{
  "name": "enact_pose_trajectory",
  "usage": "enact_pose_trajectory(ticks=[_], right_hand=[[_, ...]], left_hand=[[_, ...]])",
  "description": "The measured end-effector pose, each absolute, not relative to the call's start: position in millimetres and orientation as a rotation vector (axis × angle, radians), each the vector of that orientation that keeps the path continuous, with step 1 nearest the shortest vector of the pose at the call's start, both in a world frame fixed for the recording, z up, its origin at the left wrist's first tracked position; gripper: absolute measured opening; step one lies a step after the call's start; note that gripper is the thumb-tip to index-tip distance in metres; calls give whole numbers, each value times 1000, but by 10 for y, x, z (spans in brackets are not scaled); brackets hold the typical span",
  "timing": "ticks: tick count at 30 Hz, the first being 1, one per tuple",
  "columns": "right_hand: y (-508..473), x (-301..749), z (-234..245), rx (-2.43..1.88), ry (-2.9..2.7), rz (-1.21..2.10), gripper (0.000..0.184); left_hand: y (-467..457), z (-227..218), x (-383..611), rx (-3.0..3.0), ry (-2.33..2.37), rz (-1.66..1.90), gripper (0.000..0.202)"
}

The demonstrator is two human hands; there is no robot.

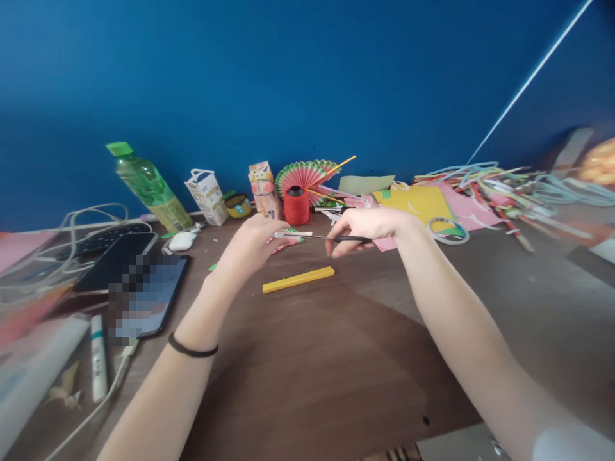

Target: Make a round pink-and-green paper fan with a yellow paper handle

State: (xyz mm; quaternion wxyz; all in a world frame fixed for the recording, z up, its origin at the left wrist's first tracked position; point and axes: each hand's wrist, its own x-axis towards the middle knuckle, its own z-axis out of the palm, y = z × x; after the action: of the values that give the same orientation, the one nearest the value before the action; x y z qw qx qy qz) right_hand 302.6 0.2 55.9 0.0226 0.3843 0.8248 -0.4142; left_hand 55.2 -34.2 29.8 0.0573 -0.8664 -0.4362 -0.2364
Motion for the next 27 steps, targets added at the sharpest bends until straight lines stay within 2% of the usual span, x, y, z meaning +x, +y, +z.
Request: enact_pose_trajectory(ticks=[10, 21, 27], right_hand=[[-64, 2997, 685, 1233, 2480, -1094, 51], [-110, 2991, 728, 1294, 2507, -1050, 43], [-53, 3044, 640, 1620, 2281, -876, 31]], left_hand=[[-352, 292, 577, -2737, -1447, -632, 25], [-353, 335, 566, -2735, -1451, -765, 24], [-354, 460, 344, -2461, -1663, -882, 16]])
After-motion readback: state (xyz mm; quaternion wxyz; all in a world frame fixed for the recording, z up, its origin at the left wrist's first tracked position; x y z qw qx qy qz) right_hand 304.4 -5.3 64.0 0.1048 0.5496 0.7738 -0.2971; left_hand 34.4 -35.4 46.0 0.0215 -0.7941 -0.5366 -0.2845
